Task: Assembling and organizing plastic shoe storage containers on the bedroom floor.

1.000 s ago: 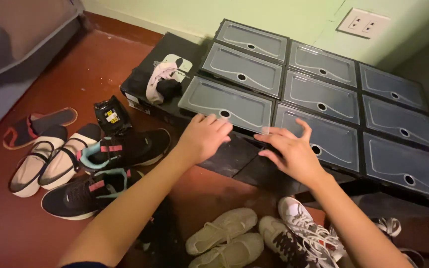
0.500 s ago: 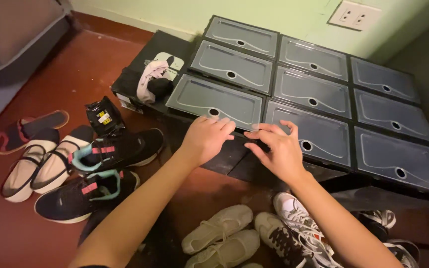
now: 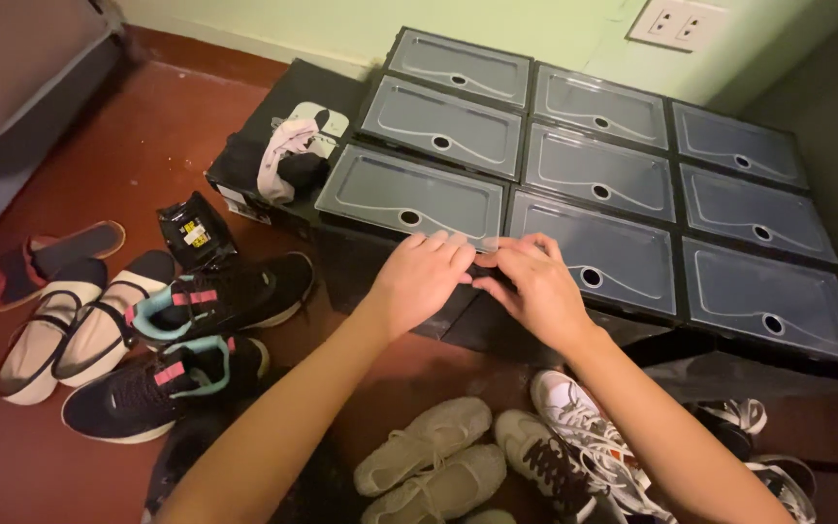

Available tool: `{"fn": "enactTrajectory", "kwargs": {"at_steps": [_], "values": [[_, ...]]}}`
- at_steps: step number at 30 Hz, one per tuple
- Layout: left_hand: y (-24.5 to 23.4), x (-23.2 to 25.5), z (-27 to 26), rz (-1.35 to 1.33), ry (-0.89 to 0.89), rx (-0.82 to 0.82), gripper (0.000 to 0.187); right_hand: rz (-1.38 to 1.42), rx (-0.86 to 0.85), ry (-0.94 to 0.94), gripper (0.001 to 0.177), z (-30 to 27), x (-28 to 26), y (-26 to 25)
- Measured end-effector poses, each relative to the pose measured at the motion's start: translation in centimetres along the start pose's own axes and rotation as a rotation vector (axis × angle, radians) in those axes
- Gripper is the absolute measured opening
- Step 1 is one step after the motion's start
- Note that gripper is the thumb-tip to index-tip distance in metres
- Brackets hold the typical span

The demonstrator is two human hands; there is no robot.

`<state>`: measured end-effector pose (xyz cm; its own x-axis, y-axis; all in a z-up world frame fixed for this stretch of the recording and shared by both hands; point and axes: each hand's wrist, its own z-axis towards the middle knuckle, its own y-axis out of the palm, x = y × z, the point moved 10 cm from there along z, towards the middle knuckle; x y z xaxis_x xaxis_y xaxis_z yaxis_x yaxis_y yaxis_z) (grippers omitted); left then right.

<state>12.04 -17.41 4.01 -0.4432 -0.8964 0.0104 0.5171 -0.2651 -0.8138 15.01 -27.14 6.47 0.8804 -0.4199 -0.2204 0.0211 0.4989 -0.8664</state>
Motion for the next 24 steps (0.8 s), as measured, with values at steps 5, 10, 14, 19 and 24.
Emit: {"fn": "enactTrajectory", "kwargs": {"at_steps": [5,10,14,19,24], "values": [[-0.3,0.6,-0.3,0.049,-0.012,-0.013,0.029,0.212,0.024,-0.052,0.034,-0.4,0.4,-1.7],[0.4,1.5,0.6,0.009,-0.041,-0.132,0.029,0.203,0.069,0.126,0.036,-0.2,0.6,-2.6],[0.0,1.8,0.8,0.021,-0.009,0.040,0.032,0.203,0.033,0.161,0.039,-0.3,1.6,-2.0],[0.2,1.6,1.0,0.057,-0.015,0.023,0.026,-0.088,0.063,0.071,0.047,-1.0,1.0,-4.4],[-0.2,1.2,1.5,-0.014,-0.088,0.060,0.020,-0.106,0.135,0.121,0.039,-2.5,1.4,-3.8]]}}
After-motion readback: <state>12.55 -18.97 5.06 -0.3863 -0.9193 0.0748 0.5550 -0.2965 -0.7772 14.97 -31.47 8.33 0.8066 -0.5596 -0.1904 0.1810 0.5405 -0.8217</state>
